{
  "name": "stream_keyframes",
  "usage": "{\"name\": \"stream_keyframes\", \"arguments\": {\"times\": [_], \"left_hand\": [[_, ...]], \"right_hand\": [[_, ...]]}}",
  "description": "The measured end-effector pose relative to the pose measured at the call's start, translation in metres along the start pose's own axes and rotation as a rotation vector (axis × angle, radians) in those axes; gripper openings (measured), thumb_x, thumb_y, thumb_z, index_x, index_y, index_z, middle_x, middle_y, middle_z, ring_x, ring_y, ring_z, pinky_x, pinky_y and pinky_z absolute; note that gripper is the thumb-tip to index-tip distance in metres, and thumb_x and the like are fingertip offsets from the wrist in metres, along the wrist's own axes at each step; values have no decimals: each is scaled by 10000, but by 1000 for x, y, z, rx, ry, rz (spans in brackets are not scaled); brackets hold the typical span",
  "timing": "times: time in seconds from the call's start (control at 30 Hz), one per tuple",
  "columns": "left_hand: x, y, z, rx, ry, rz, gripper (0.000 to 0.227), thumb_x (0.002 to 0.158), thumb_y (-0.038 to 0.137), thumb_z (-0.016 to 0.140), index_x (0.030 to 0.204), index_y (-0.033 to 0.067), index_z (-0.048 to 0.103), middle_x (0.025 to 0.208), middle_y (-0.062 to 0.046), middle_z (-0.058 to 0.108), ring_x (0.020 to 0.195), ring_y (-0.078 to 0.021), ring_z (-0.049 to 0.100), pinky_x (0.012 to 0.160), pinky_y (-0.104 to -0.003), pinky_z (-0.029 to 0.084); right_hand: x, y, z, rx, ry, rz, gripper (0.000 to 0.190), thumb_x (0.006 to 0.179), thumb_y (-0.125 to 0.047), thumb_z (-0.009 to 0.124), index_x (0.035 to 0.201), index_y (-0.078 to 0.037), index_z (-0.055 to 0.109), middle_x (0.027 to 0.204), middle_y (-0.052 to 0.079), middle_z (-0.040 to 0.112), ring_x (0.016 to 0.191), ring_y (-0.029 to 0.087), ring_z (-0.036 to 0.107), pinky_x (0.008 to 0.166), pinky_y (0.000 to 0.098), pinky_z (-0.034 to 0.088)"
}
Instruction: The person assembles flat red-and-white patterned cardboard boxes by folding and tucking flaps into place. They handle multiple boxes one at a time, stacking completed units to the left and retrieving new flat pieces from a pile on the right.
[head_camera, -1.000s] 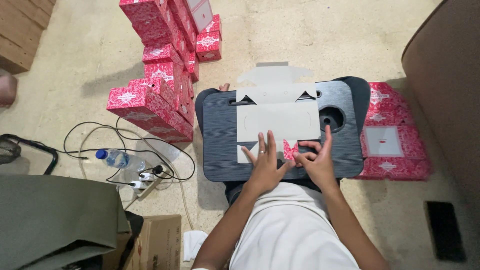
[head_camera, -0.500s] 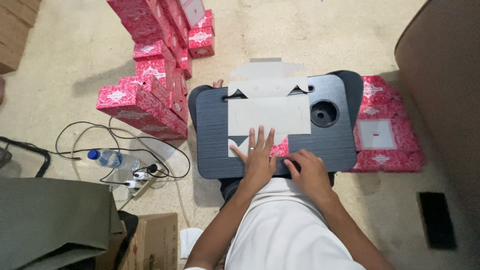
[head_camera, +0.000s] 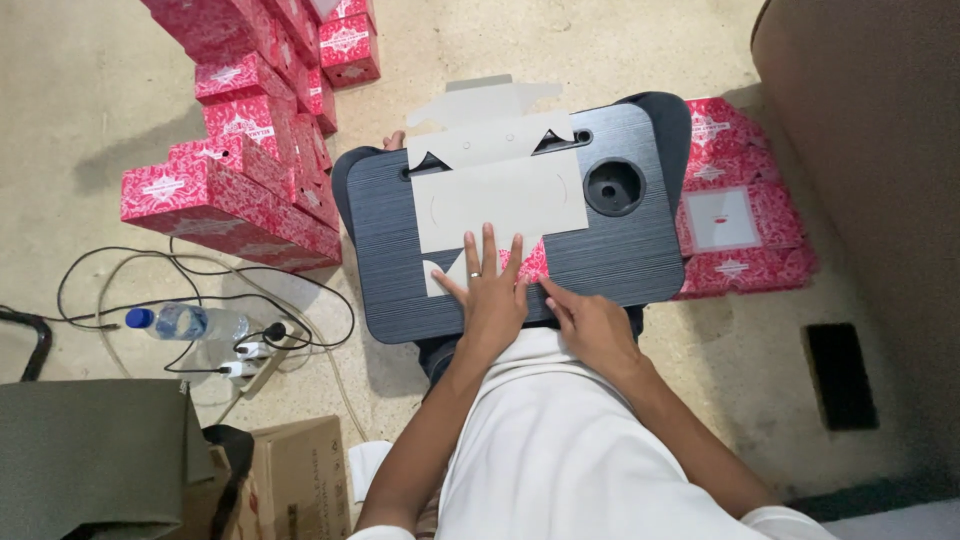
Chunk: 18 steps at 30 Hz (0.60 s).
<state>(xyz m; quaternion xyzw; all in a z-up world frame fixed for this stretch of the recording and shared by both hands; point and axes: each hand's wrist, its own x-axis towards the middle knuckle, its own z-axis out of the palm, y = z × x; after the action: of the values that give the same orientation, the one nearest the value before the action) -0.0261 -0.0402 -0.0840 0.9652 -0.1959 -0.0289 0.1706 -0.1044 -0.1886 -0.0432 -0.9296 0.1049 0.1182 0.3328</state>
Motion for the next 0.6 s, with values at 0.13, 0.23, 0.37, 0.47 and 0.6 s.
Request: {"name": "stream_keyframes", "arguments": {"times": [0.13, 0.23, 0.37, 0.47, 0.6], "left_hand": [[0, 1, -2, -10, -7, -5, 572, 1008, 331, 546, 1557, 265, 402, 1711, -129, 107, 1567, -385, -31, 982, -894, -106], [0, 2, -3, -33, -8, -4, 553, 1024, 331, 532, 1558, 256, 407, 1711, -134, 101, 1565, -391, -44, 970, -889, -133], [1, 1, -3, -19, -19, 3, 561, 1025, 330, 529, 1565, 261, 391, 1712, -138, 85, 1563, -396, -58, 968, -889, -130], [1, 1, -3, -27, -31, 1, 558, 1030, 328, 522, 1567, 261, 387, 1713, -139, 78, 1562, -398, -68, 967, -888, -135], [1, 0, -2, -37, -31, 9, 562, 1030, 331, 529, 1568, 251, 384, 1711, -148, 80, 1561, -403, -71, 963, -888, -146]], "right_hand": [[3, 2, -1, -1, 7, 29, 431, 1038, -343, 493, 1459, -353, 583, 1085, 127, 778, 1036, 388, 727, 892, 500, 562], [6, -1, -5, -43, -42, 27, 438, 1038, -354, 476, 1465, -347, 571, 1111, 138, 775, 1067, 416, 711, 923, 537, 551], [12, -6, -7, -22, -14, 72, 419, 1036, -366, 496, 1442, -352, 596, 1098, 121, 782, 1080, 390, 717, 918, 528, 549], [19, -11, -11, -3, 28, 60, 395, 1029, -339, 527, 1406, -303, 641, 1092, 128, 781, 1076, 395, 717, 903, 534, 554], [30, -18, -16, -10, 66, 40, 388, 1031, -315, 533, 1400, -279, 649, 1080, 136, 781, 1087, 389, 714, 915, 539, 546]]}}
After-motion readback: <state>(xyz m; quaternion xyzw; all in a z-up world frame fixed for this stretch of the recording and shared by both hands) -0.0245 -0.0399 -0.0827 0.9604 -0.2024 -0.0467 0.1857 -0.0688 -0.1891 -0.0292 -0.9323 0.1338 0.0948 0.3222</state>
